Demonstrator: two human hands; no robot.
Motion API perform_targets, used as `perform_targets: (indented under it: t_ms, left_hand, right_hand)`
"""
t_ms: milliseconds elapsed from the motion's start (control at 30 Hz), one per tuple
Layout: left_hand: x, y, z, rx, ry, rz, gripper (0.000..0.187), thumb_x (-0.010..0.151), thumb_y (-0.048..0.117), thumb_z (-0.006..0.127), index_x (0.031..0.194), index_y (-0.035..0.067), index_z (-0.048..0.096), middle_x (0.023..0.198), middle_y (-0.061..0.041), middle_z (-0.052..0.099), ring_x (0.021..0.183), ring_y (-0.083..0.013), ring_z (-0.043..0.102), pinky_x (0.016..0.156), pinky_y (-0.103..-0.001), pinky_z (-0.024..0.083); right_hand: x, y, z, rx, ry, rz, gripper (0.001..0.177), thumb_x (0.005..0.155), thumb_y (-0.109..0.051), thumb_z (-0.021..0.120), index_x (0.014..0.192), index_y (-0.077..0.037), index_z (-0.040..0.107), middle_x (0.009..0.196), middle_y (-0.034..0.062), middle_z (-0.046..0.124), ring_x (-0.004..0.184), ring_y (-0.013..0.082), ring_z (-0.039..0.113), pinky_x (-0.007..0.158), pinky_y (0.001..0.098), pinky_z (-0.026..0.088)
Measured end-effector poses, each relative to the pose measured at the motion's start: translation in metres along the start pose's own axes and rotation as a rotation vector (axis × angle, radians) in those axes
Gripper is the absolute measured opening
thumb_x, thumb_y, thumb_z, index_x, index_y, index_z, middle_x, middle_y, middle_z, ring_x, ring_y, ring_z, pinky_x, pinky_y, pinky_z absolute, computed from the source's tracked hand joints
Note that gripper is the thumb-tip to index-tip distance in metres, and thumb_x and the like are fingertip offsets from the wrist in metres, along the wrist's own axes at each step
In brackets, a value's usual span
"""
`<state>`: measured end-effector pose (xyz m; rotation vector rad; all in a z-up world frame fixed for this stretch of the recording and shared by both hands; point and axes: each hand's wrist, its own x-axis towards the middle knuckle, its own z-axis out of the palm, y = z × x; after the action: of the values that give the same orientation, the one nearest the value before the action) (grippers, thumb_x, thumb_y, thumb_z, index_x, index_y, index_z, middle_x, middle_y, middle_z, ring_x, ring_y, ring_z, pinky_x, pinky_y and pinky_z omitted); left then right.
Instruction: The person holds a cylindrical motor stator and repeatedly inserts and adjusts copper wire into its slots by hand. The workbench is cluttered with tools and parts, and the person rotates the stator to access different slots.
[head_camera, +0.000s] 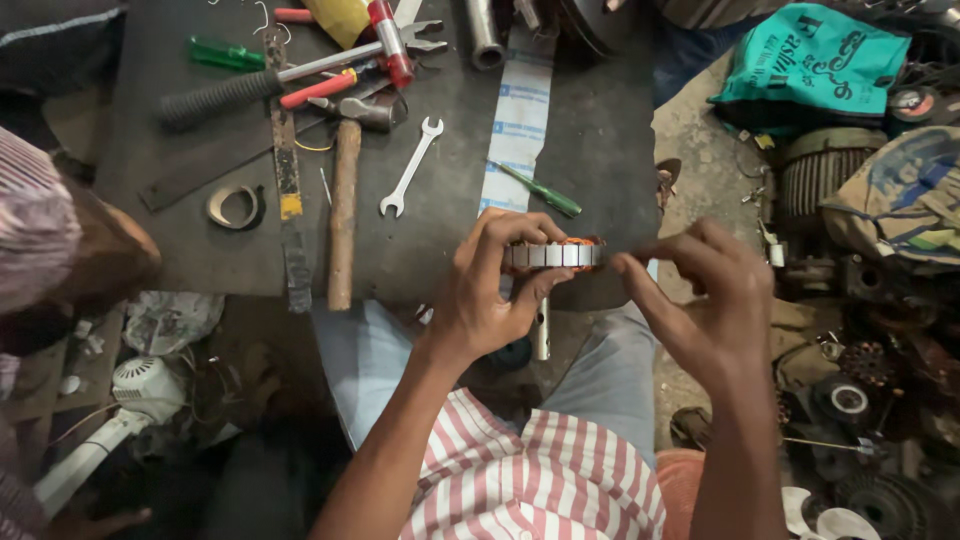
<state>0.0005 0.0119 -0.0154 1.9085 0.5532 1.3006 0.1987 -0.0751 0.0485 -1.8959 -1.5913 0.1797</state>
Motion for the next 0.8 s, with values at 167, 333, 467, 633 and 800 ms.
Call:
perform_targets:
  t_ms: [167,333,467,633,800]
  left_hand:
    - [0.000,0.000,-0.001,0.004,0.000,0.006,0.044,0.094,0.010,0.083,0.121,0.008,0.048,0.115,-0.008,0.070,0.106,-0.0281,0.067,0.092,-0.040,0.057]
    - [0.000,0.002,-0.001,0.004,-0.010,0.006,0.043,0.093,0.010,0.082,0.120,0.007,0.048,0.115,-0.009,0.070,0.107,-0.0282,0.067,0.092,-0.040,0.057]
    - [0.001,0.002,-0.002,-0.008,-0.014,0.006,0.042,0.093,0.012,0.083,0.117,0.007,0.048,0.115,-0.008,0.071,0.106,-0.0269,0.068,0.091,-0.040,0.057]
    - [0.002,-0.001,-0.002,-0.015,-0.036,0.017,0.042,0.092,0.013,0.083,0.116,0.007,0.048,0.114,-0.009,0.071,0.106,-0.0275,0.068,0.092,-0.040,0.055]
    - [0.003,-0.003,-0.002,-0.045,-0.064,-0.019,0.049,0.095,0.017,0.082,0.124,0.008,0.043,0.120,-0.009,0.070,0.104,-0.0255,0.071,0.092,-0.038,0.057]
  right_hand:
    - [0.011,-0.016,0.000,0.030,-0.016,-0.029,0.017,0.082,-0.014,0.089,0.093,-0.006,0.078,0.074,0.0059,0.055,0.062,0.0161,0.053,0.053,0.0341,0.038]
    - [0.020,-0.019,0.003,0.042,0.004,-0.163,0.017,0.082,-0.012,0.089,0.093,-0.006,0.078,0.079,0.0043,0.058,0.067,0.0152,0.058,0.058,0.0335,0.042]
    - [0.026,-0.010,0.006,0.064,-0.040,-0.154,0.017,0.083,-0.014,0.088,0.092,-0.006,0.077,0.082,0.0020,0.061,0.069,0.0120,0.059,0.057,0.0316,0.044]
    - [0.032,0.001,0.016,0.021,-0.094,-0.061,0.019,0.079,-0.017,0.090,0.091,-0.008,0.080,0.072,0.0021,0.054,0.062,0.0149,0.049,0.052,0.0338,0.036]
    - [0.040,0.008,0.027,0.116,-0.065,-0.113,0.019,0.077,-0.015,0.090,0.093,-0.009,0.081,0.072,0.0005,0.054,0.063,0.0138,0.048,0.053,0.0333,0.034]
